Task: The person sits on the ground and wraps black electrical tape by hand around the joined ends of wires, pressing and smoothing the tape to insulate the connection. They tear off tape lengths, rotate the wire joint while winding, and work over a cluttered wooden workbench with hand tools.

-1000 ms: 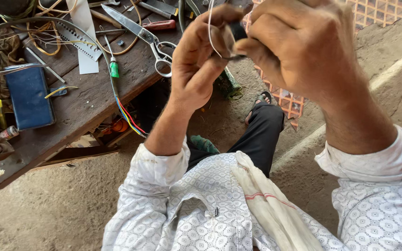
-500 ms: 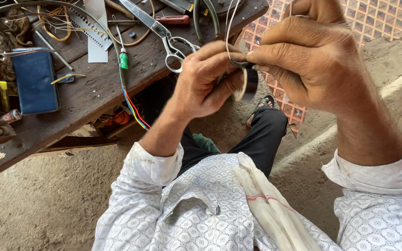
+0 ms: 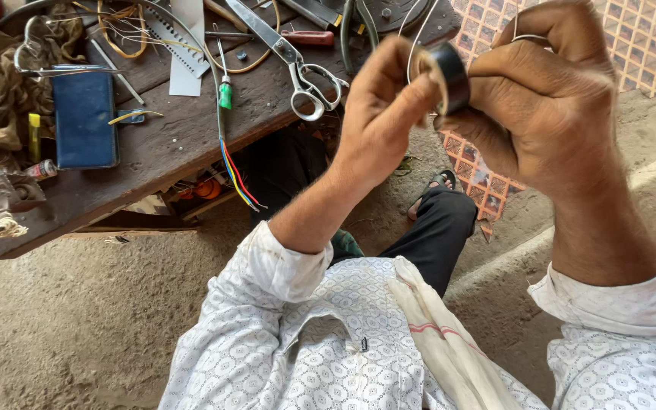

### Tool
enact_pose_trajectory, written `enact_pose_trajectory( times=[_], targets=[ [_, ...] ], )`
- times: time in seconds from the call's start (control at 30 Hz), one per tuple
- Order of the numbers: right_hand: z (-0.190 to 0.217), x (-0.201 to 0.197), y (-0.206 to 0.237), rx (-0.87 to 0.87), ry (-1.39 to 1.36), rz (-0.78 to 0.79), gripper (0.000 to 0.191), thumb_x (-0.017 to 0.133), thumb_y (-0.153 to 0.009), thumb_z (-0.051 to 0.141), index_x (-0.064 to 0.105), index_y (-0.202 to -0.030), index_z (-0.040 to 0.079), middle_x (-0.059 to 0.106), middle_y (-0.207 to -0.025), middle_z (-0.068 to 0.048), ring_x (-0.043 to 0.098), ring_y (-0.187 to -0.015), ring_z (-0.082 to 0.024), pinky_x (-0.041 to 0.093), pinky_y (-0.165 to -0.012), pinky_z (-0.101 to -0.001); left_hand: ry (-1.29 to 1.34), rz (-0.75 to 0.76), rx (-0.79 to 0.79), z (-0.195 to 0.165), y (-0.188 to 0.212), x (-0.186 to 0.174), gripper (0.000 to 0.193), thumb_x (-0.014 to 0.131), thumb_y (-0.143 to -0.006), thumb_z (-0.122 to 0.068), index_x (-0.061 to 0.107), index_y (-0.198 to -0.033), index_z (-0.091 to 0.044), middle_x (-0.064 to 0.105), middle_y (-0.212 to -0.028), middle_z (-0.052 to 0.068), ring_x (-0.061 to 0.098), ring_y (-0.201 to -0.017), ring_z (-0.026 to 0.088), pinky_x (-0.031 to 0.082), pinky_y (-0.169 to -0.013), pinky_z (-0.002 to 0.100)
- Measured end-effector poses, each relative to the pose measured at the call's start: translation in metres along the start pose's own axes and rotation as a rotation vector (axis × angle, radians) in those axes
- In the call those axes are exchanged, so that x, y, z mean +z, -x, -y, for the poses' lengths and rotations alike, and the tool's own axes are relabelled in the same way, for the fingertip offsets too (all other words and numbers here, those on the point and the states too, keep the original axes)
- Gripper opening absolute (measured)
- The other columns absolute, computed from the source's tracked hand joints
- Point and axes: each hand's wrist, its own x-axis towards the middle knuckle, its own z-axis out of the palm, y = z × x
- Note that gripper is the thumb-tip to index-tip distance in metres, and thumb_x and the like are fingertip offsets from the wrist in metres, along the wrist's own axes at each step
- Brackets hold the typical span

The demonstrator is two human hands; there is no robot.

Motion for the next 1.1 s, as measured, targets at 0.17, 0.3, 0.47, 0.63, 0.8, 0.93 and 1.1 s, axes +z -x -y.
enact_pose_trajectory(
  times=[0.17,0.3,0.47,0.63,0.8,0.93,1.1],
  targets=[
    [0.002,-0.004,0.006,-0.007,0.1,-0.001,0.033,0.085,-0.094,0.03,0.075,-0.089,-0.002,0.067,-0.09,-0.009,0.054,-0.09,-0.028,0.048,-0.079,-0.0387,0.106,-0.022,0.076,-0.011,-0.008,0.008,0.019,0.066,-0.11,-0.018,0.061,-0.116,-0.001,0.061,-0.132,0.003,0.061,-0.109,0.007,0.05,-0.097,0.026],
    [-0.002,-0.003,0.011,0.035,0.106,0.019,0.032,0.082,-0.096,0.025,0.069,-0.08,0.0,0.063,-0.086,-0.009,0.053,-0.084,-0.026,0.045,-0.077,-0.0388,0.191,0.004,0.102,-0.015,-0.004,0.018,0.013,0.064,-0.111,-0.015,0.057,-0.109,-0.004,0.063,-0.134,0.006,0.061,-0.118,0.01,0.047,-0.107,0.03],
    [-0.005,-0.009,0.02,0.092,0.081,0.078,0.028,0.081,-0.102,0.017,0.069,-0.082,0.001,0.062,-0.084,-0.008,0.056,-0.087,-0.027,0.045,-0.079,-0.0392,0.301,0.205,0.085,-0.019,-0.005,0.011,0.01,0.062,-0.104,-0.013,0.059,-0.11,-0.007,0.061,-0.144,0.005,0.06,-0.124,0.011,0.046,-0.113,0.03],
    [-0.008,-0.01,0.022,0.046,0.121,0.064,0.019,0.081,-0.102,0.017,0.072,-0.1,0.0,0.07,-0.11,-0.01,0.059,-0.104,-0.026,0.05,-0.092,-0.0409,0.073,0.257,0.063,-0.015,-0.006,-0.004,0.025,0.063,-0.109,-0.003,0.056,-0.133,-0.006,0.06,-0.143,0.004,0.062,-0.122,0.011,0.052,-0.103,0.03],
    [-0.001,0.003,0.021,0.039,0.022,0.034,0.024,0.086,-0.096,0.015,0.076,-0.112,0.001,0.072,-0.121,-0.014,0.055,-0.125,-0.033,0.055,-0.1,-0.0442,-0.427,0.203,0.242,-0.023,0.001,-0.014,0.04,0.069,-0.108,0.002,0.058,-0.144,-0.011,0.059,-0.139,0.003,0.062,-0.123,0.012,0.053,-0.105,0.028],
    [0.002,0.003,0.025,0.085,-0.03,0.032,0.021,0.088,-0.096,0.011,0.078,-0.113,0.004,0.072,-0.118,-0.009,0.053,-0.127,-0.034,0.054,-0.094,-0.0397,-0.765,0.247,0.345,-0.036,-0.001,-0.016,0.035,0.068,-0.108,0.001,0.063,-0.141,-0.009,0.063,-0.13,0.007,0.069,-0.118,0.018,0.059,-0.1,0.028],
    [-0.006,0.001,0.023,0.071,-0.101,0.079,0.021,0.089,-0.092,0.012,0.078,-0.108,0.005,0.072,-0.111,-0.005,0.053,-0.12,-0.029,0.051,-0.096,-0.0398,-0.957,0.408,0.411,-0.056,-0.011,-0.025,0.03,0.07,-0.104,-0.003,0.064,-0.134,-0.006,0.067,-0.117,0.01,0.072,-0.1,0.026,0.059,-0.085,0.033]
  ],
)
